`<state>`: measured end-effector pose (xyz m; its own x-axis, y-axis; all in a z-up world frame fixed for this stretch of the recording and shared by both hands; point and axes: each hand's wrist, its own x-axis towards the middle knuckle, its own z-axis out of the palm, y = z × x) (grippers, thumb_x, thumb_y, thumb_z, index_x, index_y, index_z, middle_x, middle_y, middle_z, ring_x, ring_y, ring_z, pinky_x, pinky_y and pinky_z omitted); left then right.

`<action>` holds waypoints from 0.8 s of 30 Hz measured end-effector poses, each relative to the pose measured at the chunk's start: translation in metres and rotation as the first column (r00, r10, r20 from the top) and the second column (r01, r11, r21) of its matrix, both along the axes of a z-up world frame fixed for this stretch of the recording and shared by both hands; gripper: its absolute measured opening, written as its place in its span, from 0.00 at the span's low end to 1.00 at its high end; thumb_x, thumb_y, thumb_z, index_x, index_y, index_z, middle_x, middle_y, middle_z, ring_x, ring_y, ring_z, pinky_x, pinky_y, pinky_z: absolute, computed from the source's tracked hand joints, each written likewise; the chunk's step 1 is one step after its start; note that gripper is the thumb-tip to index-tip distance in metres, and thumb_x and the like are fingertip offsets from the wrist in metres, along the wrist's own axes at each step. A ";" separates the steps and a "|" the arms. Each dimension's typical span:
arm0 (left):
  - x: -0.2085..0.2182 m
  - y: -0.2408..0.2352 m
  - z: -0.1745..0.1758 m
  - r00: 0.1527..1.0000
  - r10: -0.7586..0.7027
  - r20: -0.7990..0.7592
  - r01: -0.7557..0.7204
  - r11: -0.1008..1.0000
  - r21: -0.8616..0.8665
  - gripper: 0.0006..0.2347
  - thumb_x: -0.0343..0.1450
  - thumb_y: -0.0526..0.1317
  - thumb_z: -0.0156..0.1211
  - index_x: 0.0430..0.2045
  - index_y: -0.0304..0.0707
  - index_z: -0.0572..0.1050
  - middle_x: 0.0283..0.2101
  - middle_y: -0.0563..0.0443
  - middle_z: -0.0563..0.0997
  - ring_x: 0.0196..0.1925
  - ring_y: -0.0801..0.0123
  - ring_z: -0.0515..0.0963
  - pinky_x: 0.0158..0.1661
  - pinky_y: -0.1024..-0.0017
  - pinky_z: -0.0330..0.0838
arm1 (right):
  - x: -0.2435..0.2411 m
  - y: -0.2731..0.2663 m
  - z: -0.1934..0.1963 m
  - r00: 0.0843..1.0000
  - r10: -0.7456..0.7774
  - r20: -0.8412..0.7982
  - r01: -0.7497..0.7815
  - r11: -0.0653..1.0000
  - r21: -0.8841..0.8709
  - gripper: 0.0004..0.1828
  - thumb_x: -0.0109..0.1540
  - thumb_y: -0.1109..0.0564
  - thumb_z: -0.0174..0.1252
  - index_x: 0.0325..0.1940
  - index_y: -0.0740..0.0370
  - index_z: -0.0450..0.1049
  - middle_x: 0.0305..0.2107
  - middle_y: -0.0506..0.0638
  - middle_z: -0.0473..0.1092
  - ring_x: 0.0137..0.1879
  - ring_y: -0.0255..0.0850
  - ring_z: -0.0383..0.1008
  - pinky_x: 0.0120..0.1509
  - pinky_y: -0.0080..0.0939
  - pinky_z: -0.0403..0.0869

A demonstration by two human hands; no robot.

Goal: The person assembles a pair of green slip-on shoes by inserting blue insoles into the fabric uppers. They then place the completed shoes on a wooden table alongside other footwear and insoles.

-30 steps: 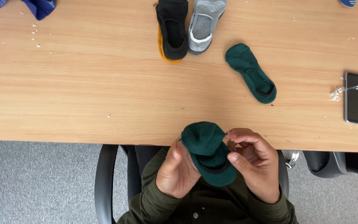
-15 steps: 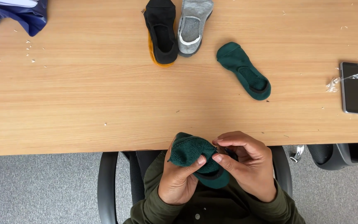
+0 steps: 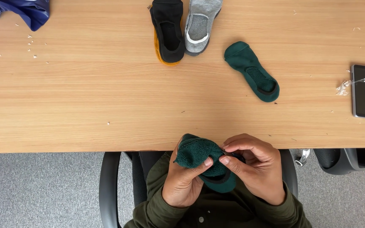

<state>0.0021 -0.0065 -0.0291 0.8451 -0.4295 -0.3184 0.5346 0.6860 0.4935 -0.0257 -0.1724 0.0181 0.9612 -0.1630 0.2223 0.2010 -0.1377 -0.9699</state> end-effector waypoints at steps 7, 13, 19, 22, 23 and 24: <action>-0.002 0.001 -0.002 1.000 0.001 -0.029 0.000 1.000 0.030 0.18 0.64 0.29 0.73 0.44 0.35 0.70 0.41 0.41 0.81 0.43 0.56 0.82 0.45 0.64 0.78 | 0.001 0.000 0.002 1.000 0.020 -0.002 -0.020 1.000 0.004 0.10 0.57 0.66 0.69 0.41 0.63 0.78 0.36 0.55 0.78 0.44 0.42 0.80 0.49 0.34 0.80; -0.001 0.002 -0.004 0.999 0.012 -0.047 -0.009 0.998 0.057 0.19 0.63 0.28 0.73 0.44 0.35 0.71 0.41 0.42 0.81 0.43 0.57 0.81 0.46 0.65 0.77 | 0.001 -0.001 0.005 0.998 0.050 -0.034 -0.050 0.999 -0.016 0.10 0.56 0.65 0.70 0.40 0.62 0.78 0.35 0.53 0.78 0.43 0.42 0.82 0.48 0.35 0.82; 0.001 0.002 0.000 0.999 -0.001 -0.034 0.002 0.999 0.039 0.17 0.64 0.29 0.72 0.41 0.34 0.71 0.40 0.41 0.81 0.42 0.57 0.82 0.45 0.66 0.77 | -0.001 -0.002 0.002 0.998 0.056 -0.043 -0.056 0.998 -0.011 0.08 0.57 0.65 0.69 0.39 0.62 0.78 0.33 0.52 0.78 0.40 0.40 0.80 0.44 0.34 0.80; 0.004 0.004 0.004 1.000 -0.023 0.002 0.023 1.000 -0.014 0.14 0.66 0.30 0.71 0.39 0.34 0.71 0.40 0.41 0.81 0.42 0.57 0.81 0.44 0.65 0.77 | -0.002 -0.007 -0.007 0.997 0.068 -0.029 -0.065 0.993 0.097 0.12 0.58 0.63 0.68 0.44 0.64 0.75 0.36 0.54 0.76 0.44 0.41 0.79 0.49 0.37 0.79; 0.005 0.004 0.005 1.000 -0.026 0.004 0.026 1.000 -0.009 0.13 0.65 0.29 0.71 0.38 0.33 0.72 0.38 0.42 0.81 0.41 0.58 0.82 0.44 0.66 0.77 | -0.002 -0.009 -0.014 0.998 0.047 -0.044 -0.037 0.979 0.202 0.12 0.61 0.61 0.65 0.46 0.64 0.73 0.36 0.55 0.74 0.38 0.38 0.73 0.38 0.33 0.71; 0.006 0.004 0.006 1.000 -0.029 0.007 0.029 1.000 -0.004 0.12 0.65 0.29 0.71 0.37 0.33 0.73 0.37 0.43 0.82 0.40 0.58 0.82 0.43 0.67 0.77 | -0.001 -0.011 -0.020 0.998 0.027 -0.060 -0.008 0.953 0.304 0.12 0.63 0.59 0.63 0.49 0.63 0.71 0.36 0.56 0.72 0.31 0.34 0.67 0.26 0.29 0.63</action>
